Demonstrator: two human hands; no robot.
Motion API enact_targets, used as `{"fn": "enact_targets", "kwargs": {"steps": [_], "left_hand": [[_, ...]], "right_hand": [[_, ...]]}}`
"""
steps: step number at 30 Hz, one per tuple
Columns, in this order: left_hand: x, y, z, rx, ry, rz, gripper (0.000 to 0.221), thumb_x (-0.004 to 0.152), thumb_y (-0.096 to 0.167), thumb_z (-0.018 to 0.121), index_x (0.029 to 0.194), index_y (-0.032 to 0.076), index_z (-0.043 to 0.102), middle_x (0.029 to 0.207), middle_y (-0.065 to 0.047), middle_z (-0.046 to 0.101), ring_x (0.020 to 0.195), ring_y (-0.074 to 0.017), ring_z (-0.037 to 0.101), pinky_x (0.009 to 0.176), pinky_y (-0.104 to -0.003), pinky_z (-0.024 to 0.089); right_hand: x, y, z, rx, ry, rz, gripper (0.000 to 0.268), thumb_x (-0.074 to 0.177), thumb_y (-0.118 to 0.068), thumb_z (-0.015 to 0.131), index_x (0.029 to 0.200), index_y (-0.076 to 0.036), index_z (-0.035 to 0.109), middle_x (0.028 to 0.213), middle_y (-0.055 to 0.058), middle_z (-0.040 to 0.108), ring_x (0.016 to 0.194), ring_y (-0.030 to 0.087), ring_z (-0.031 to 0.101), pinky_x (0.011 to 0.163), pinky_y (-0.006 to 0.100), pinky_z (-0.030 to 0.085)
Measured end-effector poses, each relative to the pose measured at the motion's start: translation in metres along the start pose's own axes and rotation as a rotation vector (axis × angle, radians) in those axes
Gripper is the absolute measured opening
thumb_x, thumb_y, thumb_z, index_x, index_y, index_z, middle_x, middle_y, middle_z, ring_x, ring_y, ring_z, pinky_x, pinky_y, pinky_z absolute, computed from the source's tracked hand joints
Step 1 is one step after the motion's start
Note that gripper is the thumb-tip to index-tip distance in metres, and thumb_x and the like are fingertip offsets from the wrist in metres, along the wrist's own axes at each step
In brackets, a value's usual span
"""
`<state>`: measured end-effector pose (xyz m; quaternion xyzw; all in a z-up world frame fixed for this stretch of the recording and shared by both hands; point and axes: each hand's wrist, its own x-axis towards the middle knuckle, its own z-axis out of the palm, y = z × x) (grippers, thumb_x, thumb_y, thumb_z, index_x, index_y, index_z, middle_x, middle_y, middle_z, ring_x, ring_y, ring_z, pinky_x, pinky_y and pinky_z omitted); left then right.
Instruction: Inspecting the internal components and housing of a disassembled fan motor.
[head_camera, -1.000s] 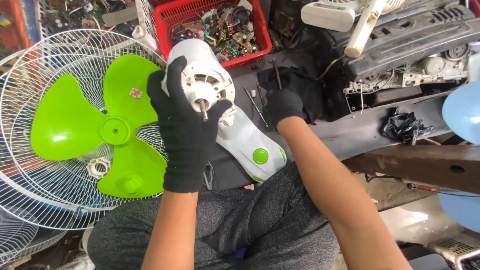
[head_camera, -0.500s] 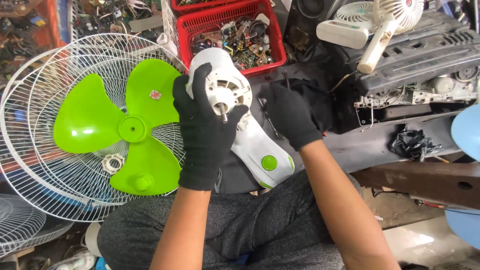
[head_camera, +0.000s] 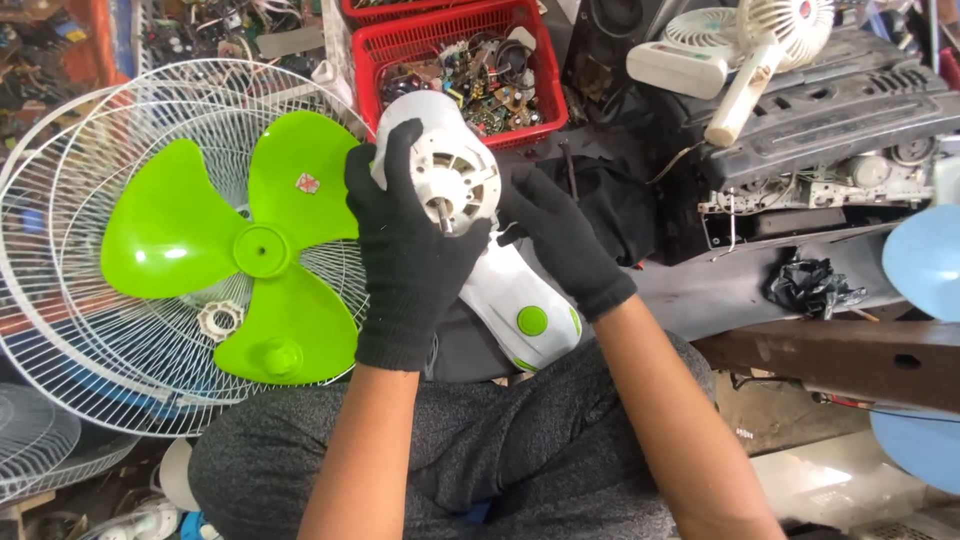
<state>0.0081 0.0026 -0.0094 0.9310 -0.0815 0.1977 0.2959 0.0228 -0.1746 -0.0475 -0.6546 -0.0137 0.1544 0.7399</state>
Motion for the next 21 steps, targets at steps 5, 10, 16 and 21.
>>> {"fn": "enact_targets", "kwargs": {"steps": [5, 10, 16, 21], "left_hand": [[0.001, 0.003, -0.003, 0.004, -0.006, -0.019, 0.112, 0.061, 0.018, 0.090, 0.152, 0.018, 0.025, 0.148, -0.028, 0.027, 0.127, -0.0524, 0.045, 0.098, -0.057, 0.054], [-0.005, 0.002, -0.002, -0.004, 0.006, 0.001, 0.114, 0.063, 0.022, 0.092, 0.154, 0.019, 0.023, 0.151, -0.028, 0.026, 0.130, -0.0526, 0.044, 0.100, -0.058, 0.053], [0.000, 0.006, -0.005, 0.028, 0.019, 0.014, 0.107, 0.065, 0.023, 0.091, 0.151, 0.017, 0.026, 0.146, -0.027, 0.030, 0.126, -0.0495, 0.046, 0.097, -0.054, 0.055], [-0.001, 0.005, -0.004, 0.037, 0.030, 0.054, 0.111, 0.065, 0.021, 0.091, 0.153, 0.019, 0.023, 0.147, -0.026, 0.028, 0.127, -0.0487, 0.047, 0.100, -0.052, 0.057]], "right_hand": [[-0.011, -0.003, 0.012, 0.276, 0.091, -0.059, 0.040, 0.102, -0.016, 0.053, 0.140, -0.002, 0.058, 0.093, 0.004, 0.060, 0.082, 0.012, 0.056, 0.073, 0.027, 0.052], [-0.009, 0.013, 0.007, 0.177, 0.180, -0.169, 0.028, 0.101, -0.011, 0.054, 0.124, 0.003, 0.063, 0.094, 0.006, 0.066, 0.071, 0.010, 0.057, 0.064, 0.025, 0.053], [-0.004, 0.005, 0.012, 0.232, 0.182, -0.107, 0.027, 0.098, -0.010, 0.055, 0.122, 0.000, 0.064, 0.088, 0.005, 0.065, 0.067, 0.010, 0.057, 0.059, 0.024, 0.050], [-0.007, 0.004, 0.016, 0.175, 0.140, -0.122, 0.025, 0.101, -0.014, 0.054, 0.119, -0.001, 0.064, 0.081, 0.002, 0.060, 0.067, 0.010, 0.057, 0.062, 0.024, 0.050]]}}
